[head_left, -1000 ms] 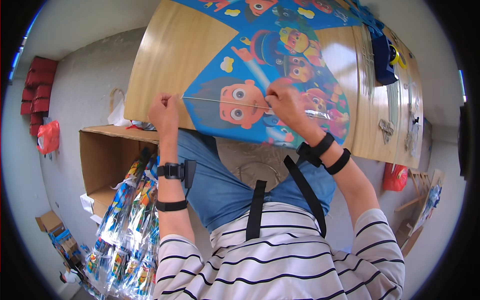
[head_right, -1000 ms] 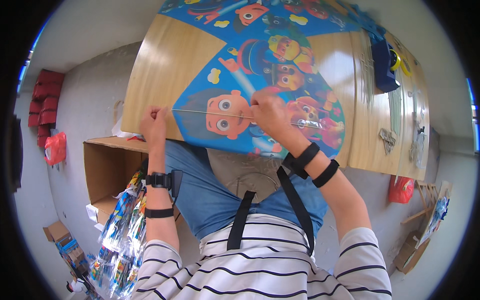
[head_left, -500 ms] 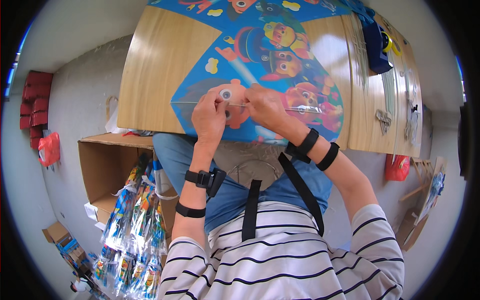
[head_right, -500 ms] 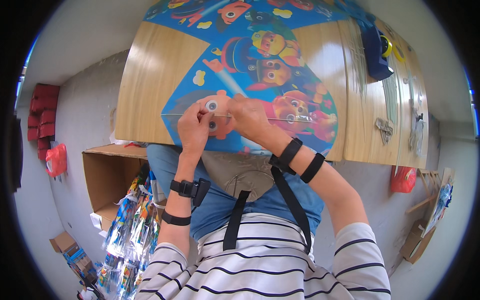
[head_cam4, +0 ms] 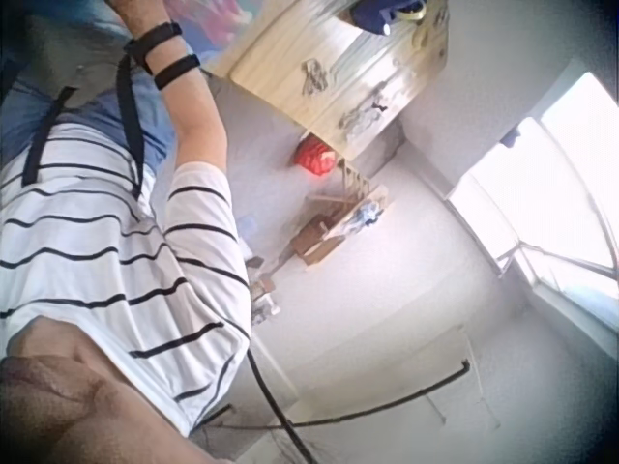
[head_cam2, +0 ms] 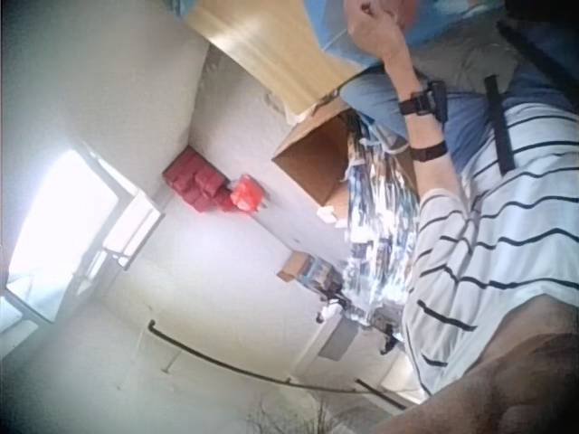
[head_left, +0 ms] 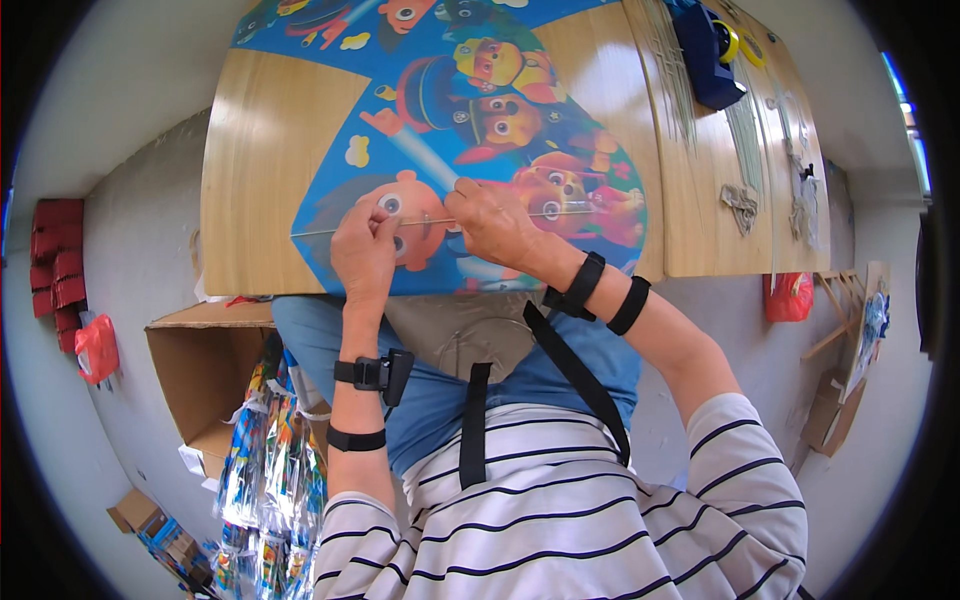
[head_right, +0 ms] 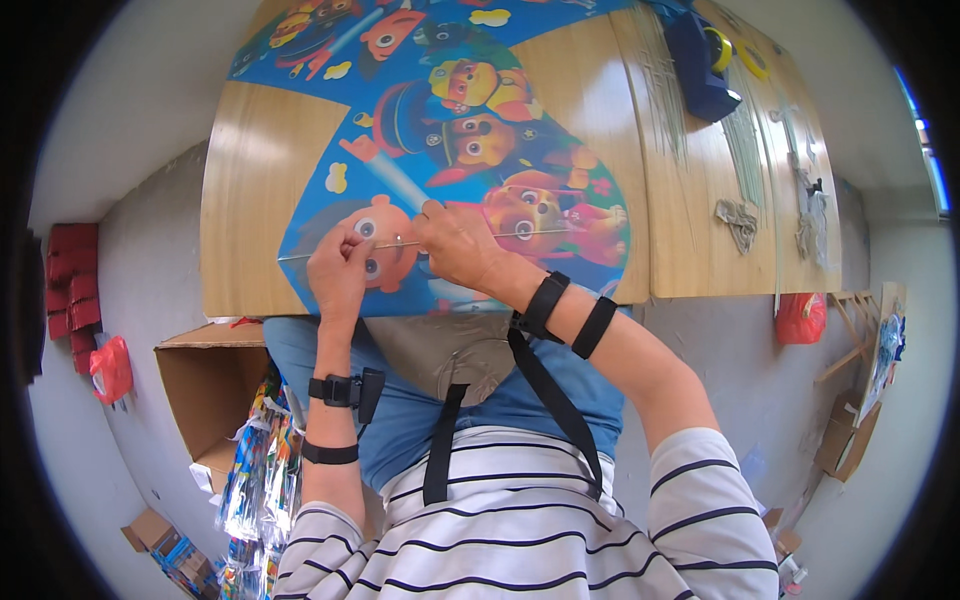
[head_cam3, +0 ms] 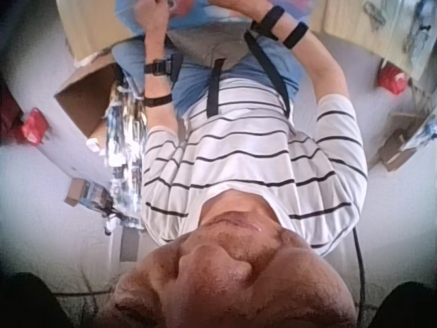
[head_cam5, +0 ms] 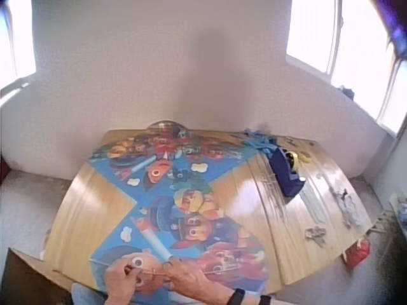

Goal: Assembling a toy kite by attaching its parts and strings on a workshop table.

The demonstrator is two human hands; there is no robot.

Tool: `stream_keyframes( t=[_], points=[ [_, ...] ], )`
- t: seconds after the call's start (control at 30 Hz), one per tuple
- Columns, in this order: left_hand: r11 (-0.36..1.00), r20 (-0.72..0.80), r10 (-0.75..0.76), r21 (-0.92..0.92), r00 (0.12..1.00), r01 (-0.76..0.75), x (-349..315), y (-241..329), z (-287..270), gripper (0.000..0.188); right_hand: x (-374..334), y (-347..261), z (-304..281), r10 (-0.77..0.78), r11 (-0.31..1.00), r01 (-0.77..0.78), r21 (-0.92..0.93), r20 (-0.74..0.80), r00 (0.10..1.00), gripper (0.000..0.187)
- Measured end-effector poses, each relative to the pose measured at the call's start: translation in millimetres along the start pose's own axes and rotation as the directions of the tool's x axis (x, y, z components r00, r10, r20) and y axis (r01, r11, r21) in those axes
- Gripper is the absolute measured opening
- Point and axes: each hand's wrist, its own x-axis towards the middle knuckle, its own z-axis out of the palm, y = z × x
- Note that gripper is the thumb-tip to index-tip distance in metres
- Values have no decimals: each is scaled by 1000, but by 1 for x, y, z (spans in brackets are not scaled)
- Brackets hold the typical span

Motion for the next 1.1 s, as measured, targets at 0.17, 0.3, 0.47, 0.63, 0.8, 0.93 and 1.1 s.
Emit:
stream_keyframes(
  t=[0.17,0.3,0.47,0.63,0.8,0.93,1.1],
  points=[
    [999,9,-20,-40,1000,21,2,-4,0,12,-17,19,-14,48,996,-45,-74,36,998,14],
    [996,8,-54,-68,999,54,2,-1,1,11,-35,38,-27,-16,992,7,-127,-69,998,13],
    [989,62,-104,-102,993,110,2,3,-1,11,-53,49,-46,1,984,-22,-177,-117,993,13],
    [990,45,-71,-119,996,76,3,5,-1,12,-73,71,-62,65,993,-74,-90,-98,993,27],
    [993,22,-70,-95,997,72,2,2,-2,12,-83,71,-84,209,971,-205,-119,17,978,24],
    [992,16,-57,-114,998,59,1,5,-2,13,-102,88,-95,190,973,-204,-109,-121,974,4],
    [990,12,-88,-108,996,89,-1,4,-1,13,-114,95,-107,291,949,-305,-77,-154,944,3]
  ],
)
